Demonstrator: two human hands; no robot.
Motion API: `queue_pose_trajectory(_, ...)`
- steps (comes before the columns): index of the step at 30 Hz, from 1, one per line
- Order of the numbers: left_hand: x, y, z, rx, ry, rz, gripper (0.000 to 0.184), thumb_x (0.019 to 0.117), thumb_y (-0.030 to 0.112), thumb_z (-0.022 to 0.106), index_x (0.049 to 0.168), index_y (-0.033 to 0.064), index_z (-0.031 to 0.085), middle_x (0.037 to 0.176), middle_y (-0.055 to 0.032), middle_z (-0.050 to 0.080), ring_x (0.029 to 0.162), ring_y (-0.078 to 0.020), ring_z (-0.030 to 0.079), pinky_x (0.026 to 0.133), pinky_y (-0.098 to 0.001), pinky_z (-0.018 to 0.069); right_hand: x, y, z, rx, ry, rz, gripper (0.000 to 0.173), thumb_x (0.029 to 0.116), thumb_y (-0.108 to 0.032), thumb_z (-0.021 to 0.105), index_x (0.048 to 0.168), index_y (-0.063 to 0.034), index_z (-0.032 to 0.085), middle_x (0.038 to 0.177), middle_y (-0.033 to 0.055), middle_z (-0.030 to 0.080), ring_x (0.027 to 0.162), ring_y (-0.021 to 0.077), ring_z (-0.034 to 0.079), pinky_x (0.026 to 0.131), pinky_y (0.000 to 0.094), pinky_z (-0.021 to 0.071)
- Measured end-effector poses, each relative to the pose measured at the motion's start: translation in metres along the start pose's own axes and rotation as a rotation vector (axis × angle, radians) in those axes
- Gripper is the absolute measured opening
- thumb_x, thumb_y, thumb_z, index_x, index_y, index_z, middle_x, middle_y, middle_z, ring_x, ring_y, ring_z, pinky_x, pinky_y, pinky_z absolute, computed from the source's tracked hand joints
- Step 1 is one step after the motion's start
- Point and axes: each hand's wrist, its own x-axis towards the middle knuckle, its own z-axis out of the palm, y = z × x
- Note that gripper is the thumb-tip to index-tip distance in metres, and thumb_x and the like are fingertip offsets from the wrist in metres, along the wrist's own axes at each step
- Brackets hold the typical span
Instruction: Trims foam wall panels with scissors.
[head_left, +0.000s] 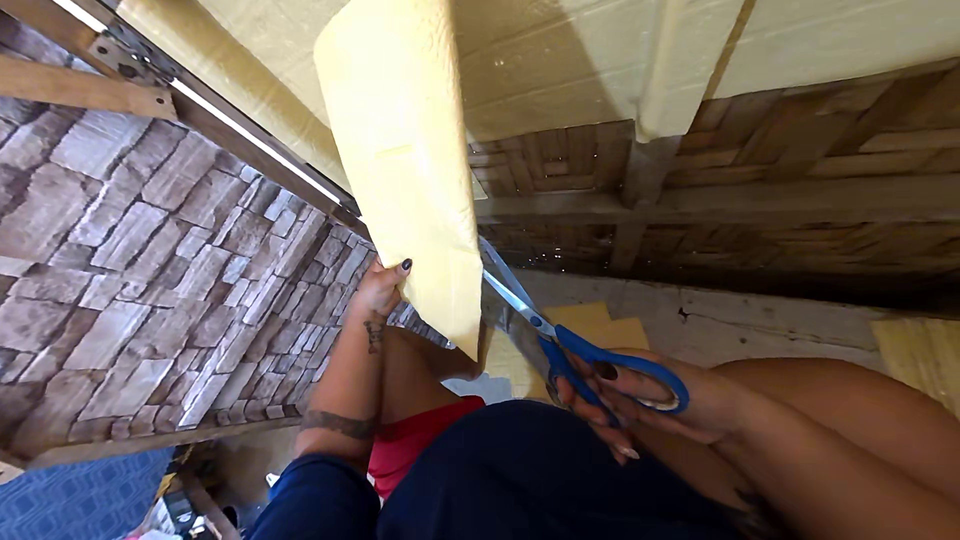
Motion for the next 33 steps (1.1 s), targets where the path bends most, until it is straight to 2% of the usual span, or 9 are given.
queue_pose_trajectory(6, -0.007, -0.005, 0.019, 0.003, -0.015, -0.001, 0.036, 0.0780, 0.032, 0.089, 0.109, 0.0234, 0.072, 0.098, 0.0025, 0.077, 0.085, -0.0082, 0.074, 0.076, -0.0309, 0.0632, 0.006, 0.006, 0.000, 0.006, -0.001, -0.081, 0.058, 0.0900, -0.068, 0.062, 0.114, -0.0150, 0.064, 0.085, -0.0026, 0.062, 0.072, 0.0097, 0.066, 0.066, 0.0267, 0.0606)
queue_pose_trajectory(13, -0.011, -0.027, 0.043, -0.084, 0.006, 0.007, 0.040, 0.0781, 0.036, 0.088, 0.110, 0.0208, 0.071, 0.097, 0.0000, 0.077, 0.086, -0.0105, 0.074, 0.078, -0.0332, 0.0629, 0.022, 0.024, 0.010, 0.029, 0.066, -0.292, 0.056, 0.0904, -0.067, 0.061, 0.113, -0.0161, 0.063, 0.083, -0.0050, 0.061, 0.069, 0.0047, 0.062, 0.061, 0.0191, 0.0543)
queue_pose_trajectory(20, -0.013, -0.045, 0.054, -0.140, 0.066, -0.030, 0.049, 0.0736, 0.040, 0.091, 0.111, 0.0174, 0.069, 0.095, -0.0016, 0.077, 0.086, -0.0126, 0.074, 0.079, -0.0360, 0.0630, 0.019, 0.023, 0.023, 0.064, 0.220, -0.277, 0.052, 0.0862, -0.061, 0.071, 0.108, -0.0140, 0.064, 0.078, -0.0057, 0.061, 0.060, 0.0026, 0.060, 0.053, 0.0167, 0.0527)
queue_pose_trajectory(24, -0.013, -0.050, 0.056, -0.159, 0.043, -0.034, 0.048, 0.0763, 0.038, 0.089, 0.114, 0.0188, 0.068, 0.097, -0.0015, 0.077, 0.087, -0.0128, 0.074, 0.080, -0.0361, 0.0628, 0.019, 0.021, 0.024, 0.042, 0.260, -0.290, 0.048, 0.0868, -0.059, 0.071, 0.105, -0.0150, 0.065, 0.075, -0.0072, 0.060, 0.058, 0.0009, 0.058, 0.051, 0.0152, 0.0505)
queue_pose_trajectory(29, -0.014, -0.053, 0.064, -0.179, 0.066, -0.050, 0.049, 0.0736, 0.041, 0.091, 0.111, 0.0171, 0.069, 0.095, -0.0021, 0.077, 0.086, -0.0126, 0.074, 0.079, -0.0354, 0.0627, 0.019, 0.021, 0.026, 0.039, 0.280, -0.293, 0.043, 0.0879, -0.056, 0.072, 0.102, -0.0156, 0.066, 0.072, -0.0084, 0.059, 0.055, -0.0008, 0.056, 0.049, 0.0140, 0.0494)
queue_pose_trajectory(33, -0.015, -0.054, 0.065, -0.187, 0.058, -0.062, 0.049, 0.0755, 0.040, 0.090, 0.112, 0.0170, 0.068, 0.096, -0.0018, 0.076, 0.087, -0.0125, 0.074, 0.080, -0.0357, 0.0624, 0.020, 0.020, 0.028, 0.036, 0.321, -0.286, 0.042, 0.0864, -0.055, 0.074, 0.100, -0.0161, 0.066, 0.071, -0.0086, 0.059, 0.053, -0.0011, 0.055, 0.047, 0.0139, 0.0485)
